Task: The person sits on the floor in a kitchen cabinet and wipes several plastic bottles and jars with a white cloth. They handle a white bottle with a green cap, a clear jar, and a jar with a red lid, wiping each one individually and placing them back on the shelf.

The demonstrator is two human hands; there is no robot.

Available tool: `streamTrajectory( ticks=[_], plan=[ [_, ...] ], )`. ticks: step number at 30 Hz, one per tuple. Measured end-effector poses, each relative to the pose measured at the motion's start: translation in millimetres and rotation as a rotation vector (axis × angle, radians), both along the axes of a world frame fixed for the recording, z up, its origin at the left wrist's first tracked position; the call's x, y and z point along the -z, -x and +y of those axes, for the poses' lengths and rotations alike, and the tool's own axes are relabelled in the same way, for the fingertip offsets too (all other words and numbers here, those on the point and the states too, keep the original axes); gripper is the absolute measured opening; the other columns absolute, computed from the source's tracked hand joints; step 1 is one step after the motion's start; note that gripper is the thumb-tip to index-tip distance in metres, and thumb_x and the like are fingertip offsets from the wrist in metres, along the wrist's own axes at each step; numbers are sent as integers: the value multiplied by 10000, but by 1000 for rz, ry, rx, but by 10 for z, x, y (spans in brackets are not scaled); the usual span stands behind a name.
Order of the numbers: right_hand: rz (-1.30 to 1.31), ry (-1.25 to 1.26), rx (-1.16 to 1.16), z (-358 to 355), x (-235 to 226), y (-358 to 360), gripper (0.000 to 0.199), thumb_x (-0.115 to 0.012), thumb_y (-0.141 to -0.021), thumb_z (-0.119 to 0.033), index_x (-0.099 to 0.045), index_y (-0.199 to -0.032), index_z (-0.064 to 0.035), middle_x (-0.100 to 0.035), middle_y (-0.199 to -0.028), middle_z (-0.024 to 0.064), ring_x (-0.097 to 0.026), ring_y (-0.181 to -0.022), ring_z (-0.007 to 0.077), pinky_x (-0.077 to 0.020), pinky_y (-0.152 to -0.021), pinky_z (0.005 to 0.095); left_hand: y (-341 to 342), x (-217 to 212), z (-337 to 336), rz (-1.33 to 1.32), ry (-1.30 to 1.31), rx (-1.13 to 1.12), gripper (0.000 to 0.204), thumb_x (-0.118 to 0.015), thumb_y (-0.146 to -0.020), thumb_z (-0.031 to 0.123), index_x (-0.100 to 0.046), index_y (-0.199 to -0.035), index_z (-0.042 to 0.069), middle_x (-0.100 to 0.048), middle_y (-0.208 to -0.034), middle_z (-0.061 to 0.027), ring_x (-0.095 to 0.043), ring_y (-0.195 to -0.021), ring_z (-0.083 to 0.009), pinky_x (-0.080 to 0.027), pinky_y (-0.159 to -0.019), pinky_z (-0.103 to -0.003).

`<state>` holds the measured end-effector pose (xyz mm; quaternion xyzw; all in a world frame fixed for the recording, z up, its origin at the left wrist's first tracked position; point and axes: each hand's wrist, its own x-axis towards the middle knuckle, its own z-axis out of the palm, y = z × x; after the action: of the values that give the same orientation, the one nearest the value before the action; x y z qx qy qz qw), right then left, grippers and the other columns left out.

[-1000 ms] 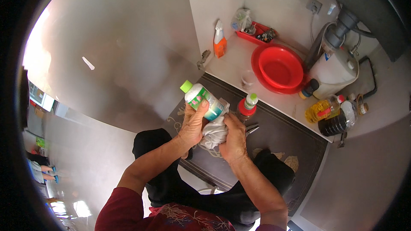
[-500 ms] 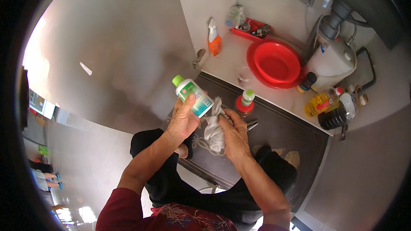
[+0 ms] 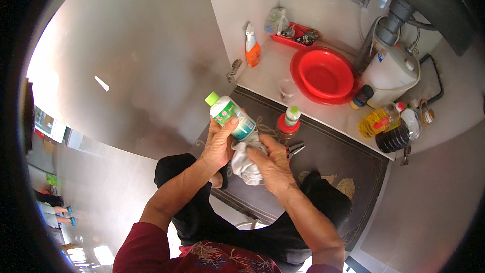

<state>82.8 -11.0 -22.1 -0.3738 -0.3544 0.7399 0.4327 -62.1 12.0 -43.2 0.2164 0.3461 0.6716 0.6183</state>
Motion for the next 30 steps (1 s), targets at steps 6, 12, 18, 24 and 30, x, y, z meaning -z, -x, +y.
streamTrajectory(
  ticks=[6,12,18,24,30],
  plan=[
    [-382,-468,217,26,-292,-156,284,-584,-818,5,-566,-1100,19,-616,-982,84,-575,-902,158,-451,-818,284,66,139,-25,-21,-74,168,692,-701,-755,-25,-305,-1274,202,-502,-1104,4,-522,-1007,-144,-440,-885,-350],
    [-629,-919,189,129,-195,-126,328,-579,-757,34,-579,-1083,3,-581,-1035,146,-564,-981,263,-439,-855,328,-22,102,-174,176,-135,338,732,-699,-679,-57,-291,-1254,141,-486,-1115,-12,-487,-1073,-132,-423,-918,-336],
    [-460,-605,39,301,-173,-254,238,-557,-802,28,-601,-1035,24,-593,-993,100,-576,-912,167,-448,-799,271,17,2,-183,470,-228,458,627,-693,-699,-36,-323,-1180,120,-483,-1066,-9,-481,-1036,-103,-423,-891,-301],
    [-467,-375,-78,319,-284,-352,203,-555,-830,-27,-613,-1014,36,-601,-845,58,-563,-792,108,-444,-714,245,54,-46,-216,772,-349,559,632,-697,-663,-43,-354,-1170,112,-476,-1079,-24,-471,-1071,-133,-372,-918,-323],
    [-474,-506,-110,287,-217,-369,208,-535,-837,-16,-608,-1027,25,-583,-898,51,-548,-822,108,-444,-726,247,100,-104,-237,795,-275,651,662,-718,-695,21,-332,-1227,102,-467,-1111,-40,-448,-1111,-150,-366,-939,-337]
  ],
)
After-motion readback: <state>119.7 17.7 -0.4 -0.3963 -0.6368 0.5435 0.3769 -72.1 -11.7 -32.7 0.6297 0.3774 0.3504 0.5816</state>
